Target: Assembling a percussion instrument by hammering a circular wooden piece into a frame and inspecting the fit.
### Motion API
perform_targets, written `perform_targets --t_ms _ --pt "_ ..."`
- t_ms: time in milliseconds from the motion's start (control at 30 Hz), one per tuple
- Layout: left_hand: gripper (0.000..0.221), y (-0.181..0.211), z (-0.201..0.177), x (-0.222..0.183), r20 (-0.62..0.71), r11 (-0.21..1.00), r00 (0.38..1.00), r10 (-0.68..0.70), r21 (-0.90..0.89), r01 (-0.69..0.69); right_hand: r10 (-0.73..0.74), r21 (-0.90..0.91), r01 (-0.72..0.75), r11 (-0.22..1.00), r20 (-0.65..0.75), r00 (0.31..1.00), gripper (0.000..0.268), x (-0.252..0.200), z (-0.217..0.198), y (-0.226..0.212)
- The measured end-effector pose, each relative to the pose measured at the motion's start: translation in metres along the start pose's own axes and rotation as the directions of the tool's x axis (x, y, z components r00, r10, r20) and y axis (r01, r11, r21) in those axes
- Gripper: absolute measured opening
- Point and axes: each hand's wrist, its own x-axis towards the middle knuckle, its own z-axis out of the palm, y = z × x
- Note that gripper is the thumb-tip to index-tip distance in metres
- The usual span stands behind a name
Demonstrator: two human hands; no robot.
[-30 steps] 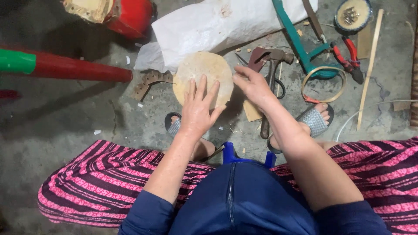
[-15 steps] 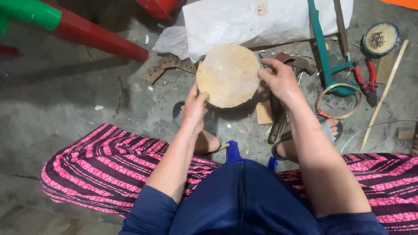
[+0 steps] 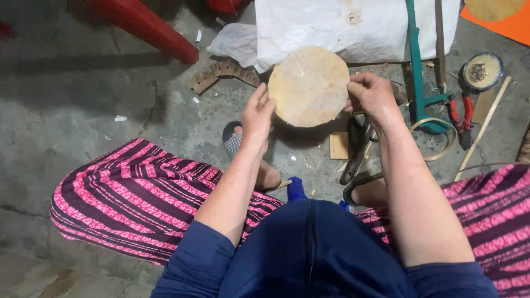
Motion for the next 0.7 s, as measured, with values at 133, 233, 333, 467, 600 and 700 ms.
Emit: perform_targets --t_ms 133,233,333,467,600,700 --pt "0.066 0.011 0.002 -0.003 0.042 0.995 0.998 0.055 0.076 -0.058 -0.013 0.013 0.014 1.000 -0.054 0.998 0.034 0.000 0.007 -0.021" --pt "0.069 0.025 0.006 -0.013 0.093 0.972 0.992 0.088 0.209 -0.106 -0.045 -0.015 0.045 0.999 -0.056 0.997 0.036 -0.011 0.010 -0.045" --pt "0.076 0.035 0.009 -0.014 0.092 0.897 0.995 0.037 0.436 -0.073 0.104 -0.026 -0.106 0.994 -0.074 0.992 0.028 -0.022 0.015 -0.073" --pt "0.082 0.022 0.004 -0.012 0.133 0.764 0.988 0.083 0.627 -0.149 0.041 0.028 -0.040 0.999 -0.060 0.997 0.032 -0.012 0.013 -0.047" --pt "0.086 0.022 0.013 -0.018 0.097 0.759 0.986 0.137 0.629 -0.168 0.028 0.163 -0.018 0.987 -0.062 0.998 0.039 -0.019 0.018 -0.038" --pt "0.077 0.018 0.022 -0.015 0.084 0.799 0.989 0.123 0.582 -0.149 0.049 0.259 -0.040 0.965 -0.030 0.998 0.038 -0.015 0.015 -0.023"
